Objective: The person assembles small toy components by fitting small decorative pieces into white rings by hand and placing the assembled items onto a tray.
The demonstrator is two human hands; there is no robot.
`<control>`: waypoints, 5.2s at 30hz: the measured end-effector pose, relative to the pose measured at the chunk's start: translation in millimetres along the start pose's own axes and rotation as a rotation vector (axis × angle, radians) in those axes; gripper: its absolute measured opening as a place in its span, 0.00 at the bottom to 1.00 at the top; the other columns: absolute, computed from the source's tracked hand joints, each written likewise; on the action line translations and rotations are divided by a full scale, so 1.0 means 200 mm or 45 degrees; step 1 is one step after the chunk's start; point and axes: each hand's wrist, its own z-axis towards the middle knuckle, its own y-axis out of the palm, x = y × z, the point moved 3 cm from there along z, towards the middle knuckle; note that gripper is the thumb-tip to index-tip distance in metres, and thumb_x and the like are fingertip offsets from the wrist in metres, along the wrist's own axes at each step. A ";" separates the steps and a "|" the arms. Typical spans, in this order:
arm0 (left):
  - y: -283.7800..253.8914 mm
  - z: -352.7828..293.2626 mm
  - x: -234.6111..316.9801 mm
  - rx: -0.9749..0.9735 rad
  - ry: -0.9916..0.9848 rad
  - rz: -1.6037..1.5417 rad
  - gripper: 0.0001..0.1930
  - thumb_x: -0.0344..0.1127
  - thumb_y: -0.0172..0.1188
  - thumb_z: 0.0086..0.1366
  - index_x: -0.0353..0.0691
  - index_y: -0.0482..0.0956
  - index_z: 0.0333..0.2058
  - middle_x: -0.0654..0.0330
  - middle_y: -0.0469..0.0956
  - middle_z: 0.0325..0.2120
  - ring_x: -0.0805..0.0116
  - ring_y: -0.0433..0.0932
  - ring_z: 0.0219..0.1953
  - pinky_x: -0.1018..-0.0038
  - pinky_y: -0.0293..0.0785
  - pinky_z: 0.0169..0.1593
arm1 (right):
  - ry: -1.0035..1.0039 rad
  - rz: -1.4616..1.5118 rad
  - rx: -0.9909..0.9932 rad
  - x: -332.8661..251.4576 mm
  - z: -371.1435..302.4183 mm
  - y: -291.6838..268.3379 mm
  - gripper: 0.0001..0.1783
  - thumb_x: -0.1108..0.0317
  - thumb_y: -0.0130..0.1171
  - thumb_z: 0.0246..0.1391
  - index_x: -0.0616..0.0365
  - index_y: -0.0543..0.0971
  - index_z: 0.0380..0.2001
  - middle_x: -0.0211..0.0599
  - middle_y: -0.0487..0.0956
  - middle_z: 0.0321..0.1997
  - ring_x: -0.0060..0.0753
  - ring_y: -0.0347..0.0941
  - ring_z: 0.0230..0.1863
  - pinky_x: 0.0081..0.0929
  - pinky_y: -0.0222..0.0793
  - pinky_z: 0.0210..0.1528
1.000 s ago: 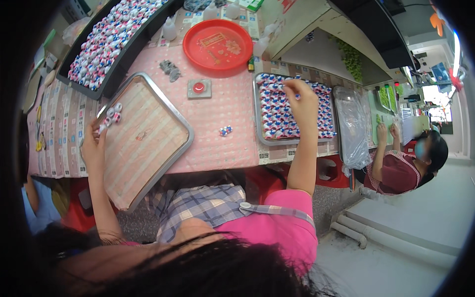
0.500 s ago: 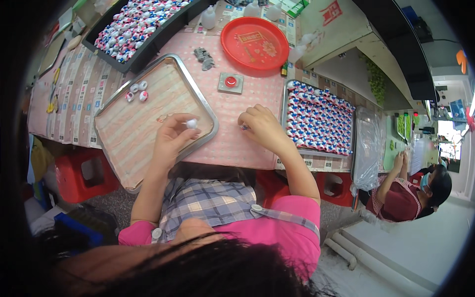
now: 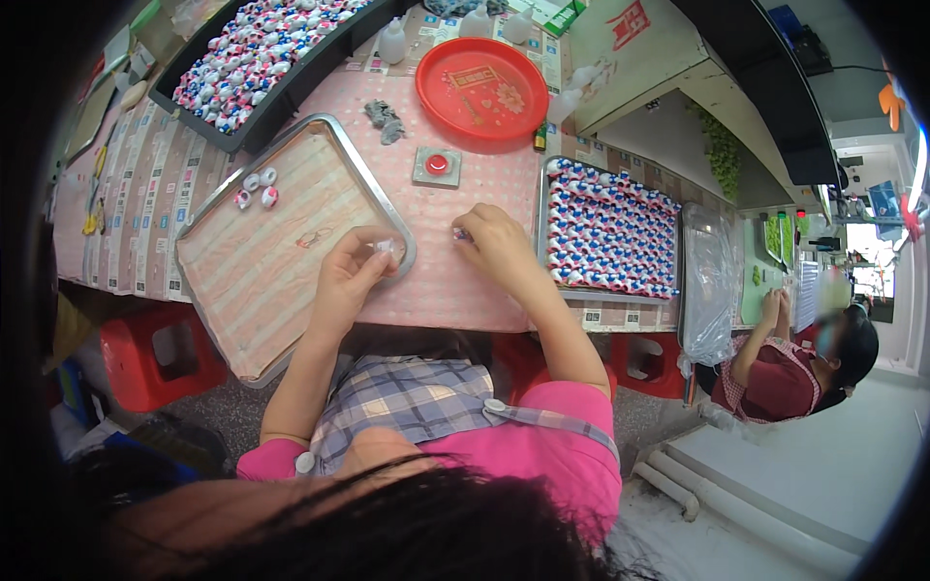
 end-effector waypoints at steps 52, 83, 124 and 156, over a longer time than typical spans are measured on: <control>-0.03 0.03 -0.03 0.118 -0.113 -0.770 0.17 0.28 0.56 0.57 0.34 0.69 0.46 0.61 0.74 0.40 0.75 0.73 0.40 0.78 0.70 0.45 | -0.130 -0.118 0.010 0.02 0.44 -0.09 0.07 0.73 0.55 0.44 0.59 0.76 0.30 0.39 0.73 0.27 0.37 0.71 0.30 0.29 0.67 0.33; 0.08 -0.07 0.22 0.241 0.810 0.921 0.14 0.32 0.65 0.47 0.36 0.74 0.33 0.59 0.69 0.29 0.69 0.67 0.26 0.77 0.66 0.28 | 0.289 1.646 0.029 -0.28 0.05 0.06 0.13 0.81 0.58 0.41 0.66 0.75 0.35 0.35 0.76 0.36 0.24 0.73 0.37 0.22 0.69 0.41; -0.62 0.17 0.30 0.394 0.454 1.688 0.11 0.28 0.56 0.53 0.37 0.70 0.37 0.54 0.69 0.34 0.56 0.73 0.33 0.67 0.70 0.35 | 0.345 0.312 -0.031 0.04 0.00 -0.11 0.11 0.74 0.63 0.38 0.62 0.71 0.27 0.35 0.75 0.24 0.25 0.73 0.26 0.20 0.68 0.30; -0.05 -0.06 0.33 -0.283 0.531 1.033 0.09 0.37 0.55 0.56 0.37 0.74 0.32 0.56 0.70 0.29 0.61 0.72 0.33 0.71 0.68 0.37 | 0.327 1.745 -0.460 -0.27 0.16 0.08 0.10 0.72 0.61 0.43 0.62 0.74 0.30 0.32 0.75 0.26 0.21 0.70 0.28 0.18 0.65 0.32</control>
